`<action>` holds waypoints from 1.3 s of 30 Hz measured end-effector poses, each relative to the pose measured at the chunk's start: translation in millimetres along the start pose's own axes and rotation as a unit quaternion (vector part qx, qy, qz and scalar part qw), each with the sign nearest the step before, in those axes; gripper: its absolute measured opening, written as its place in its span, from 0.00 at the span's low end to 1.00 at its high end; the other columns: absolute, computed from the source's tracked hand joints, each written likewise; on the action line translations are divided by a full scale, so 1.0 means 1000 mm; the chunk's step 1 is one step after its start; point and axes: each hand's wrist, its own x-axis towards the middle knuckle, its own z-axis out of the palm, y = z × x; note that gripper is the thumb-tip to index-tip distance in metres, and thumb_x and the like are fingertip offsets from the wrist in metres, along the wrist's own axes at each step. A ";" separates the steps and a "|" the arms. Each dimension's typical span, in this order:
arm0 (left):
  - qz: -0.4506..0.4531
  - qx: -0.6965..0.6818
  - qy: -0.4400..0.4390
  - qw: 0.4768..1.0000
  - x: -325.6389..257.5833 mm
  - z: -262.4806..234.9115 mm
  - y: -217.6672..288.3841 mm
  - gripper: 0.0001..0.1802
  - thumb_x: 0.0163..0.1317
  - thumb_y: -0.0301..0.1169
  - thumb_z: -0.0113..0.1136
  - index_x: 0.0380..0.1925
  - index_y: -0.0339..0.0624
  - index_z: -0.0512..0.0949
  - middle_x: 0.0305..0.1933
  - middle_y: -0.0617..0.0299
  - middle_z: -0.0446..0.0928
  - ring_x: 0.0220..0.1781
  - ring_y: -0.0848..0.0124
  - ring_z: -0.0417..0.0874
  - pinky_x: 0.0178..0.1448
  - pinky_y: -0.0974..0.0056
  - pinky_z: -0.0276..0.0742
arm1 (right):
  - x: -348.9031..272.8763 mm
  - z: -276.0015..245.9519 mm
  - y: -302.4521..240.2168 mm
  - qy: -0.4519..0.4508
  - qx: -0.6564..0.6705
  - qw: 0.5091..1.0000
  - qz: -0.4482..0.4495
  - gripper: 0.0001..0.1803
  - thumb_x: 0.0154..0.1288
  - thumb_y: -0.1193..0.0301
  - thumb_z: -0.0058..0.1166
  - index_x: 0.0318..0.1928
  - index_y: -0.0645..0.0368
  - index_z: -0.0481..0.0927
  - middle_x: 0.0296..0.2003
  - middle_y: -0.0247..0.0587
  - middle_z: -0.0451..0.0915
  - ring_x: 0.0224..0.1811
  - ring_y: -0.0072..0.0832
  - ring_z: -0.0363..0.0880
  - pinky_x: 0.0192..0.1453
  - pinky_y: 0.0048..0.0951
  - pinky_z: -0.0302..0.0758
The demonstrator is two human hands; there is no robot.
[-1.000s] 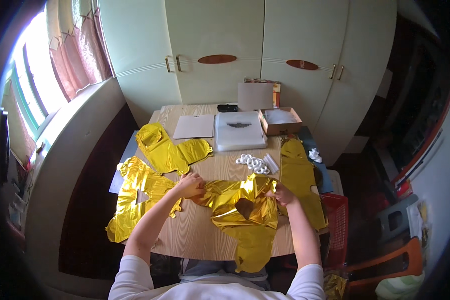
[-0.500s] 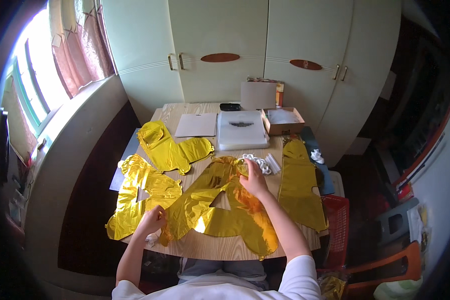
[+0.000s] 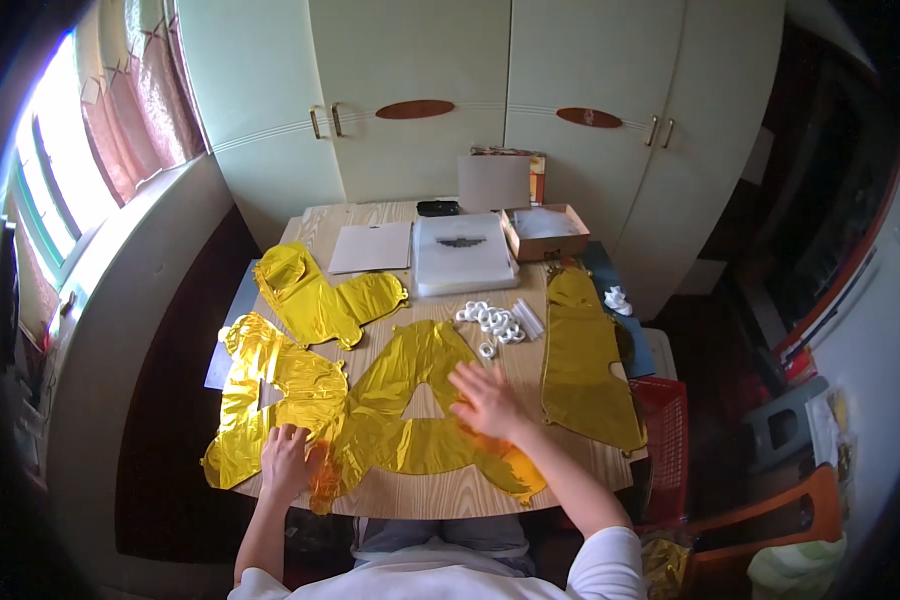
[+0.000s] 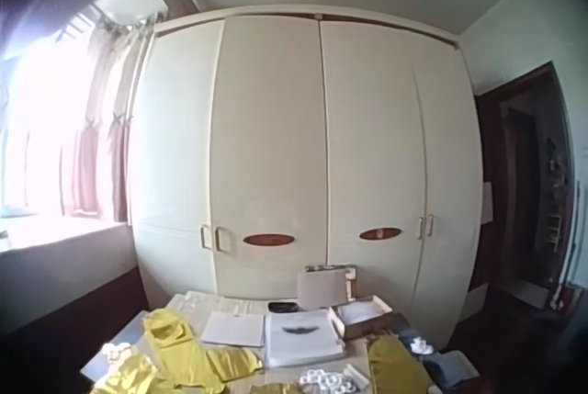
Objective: Folding gold foil material and placing it on cardboard inserts for packaging.
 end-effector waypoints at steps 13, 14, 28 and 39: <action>0.377 -0.104 -0.052 0.919 0.068 0.041 0.129 0.26 0.62 0.46 0.59 0.56 0.42 0.75 0.67 0.51 0.69 0.72 0.53 0.64 0.70 0.50 0.63 | -0.108 -0.019 0.138 0.043 -0.072 0.973 0.217 0.38 0.65 0.42 0.50 0.67 0.51 0.69 0.70 0.40 0.64 0.74 0.44 0.57 0.75 0.54 0.49; 0.390 -0.100 -0.056 0.914 0.077 0.047 0.144 0.27 0.63 0.46 0.59 0.56 0.42 0.75 0.67 0.51 0.68 0.72 0.54 0.64 0.70 0.50 0.62 | -0.108 -0.015 0.140 0.091 -0.073 0.971 0.207 0.33 0.65 0.44 0.51 0.64 0.49 0.74 0.67 0.38 0.69 0.72 0.44 0.61 0.74 0.54 0.53; 0.466 -0.097 -0.038 0.879 0.165 0.141 0.279 0.31 0.65 0.48 0.55 0.61 0.38 0.69 0.68 0.50 0.68 0.73 0.56 0.62 0.72 0.52 0.59 | -0.098 -0.012 0.134 0.220 -0.012 0.944 0.244 0.12 0.66 0.63 0.55 0.42 0.55 0.85 0.49 0.40 0.83 0.60 0.40 0.76 0.66 0.47 0.67; 0.198 -0.330 -0.174 0.906 0.178 0.149 0.315 0.25 0.58 0.42 0.61 0.54 0.43 0.75 0.41 0.51 0.83 0.46 0.53 0.84 0.51 0.54 0.79 | -0.103 -0.013 0.147 0.230 0.147 0.912 0.306 0.10 0.63 0.64 0.60 0.38 0.56 0.87 0.40 0.45 0.85 0.59 0.39 0.78 0.69 0.42 0.64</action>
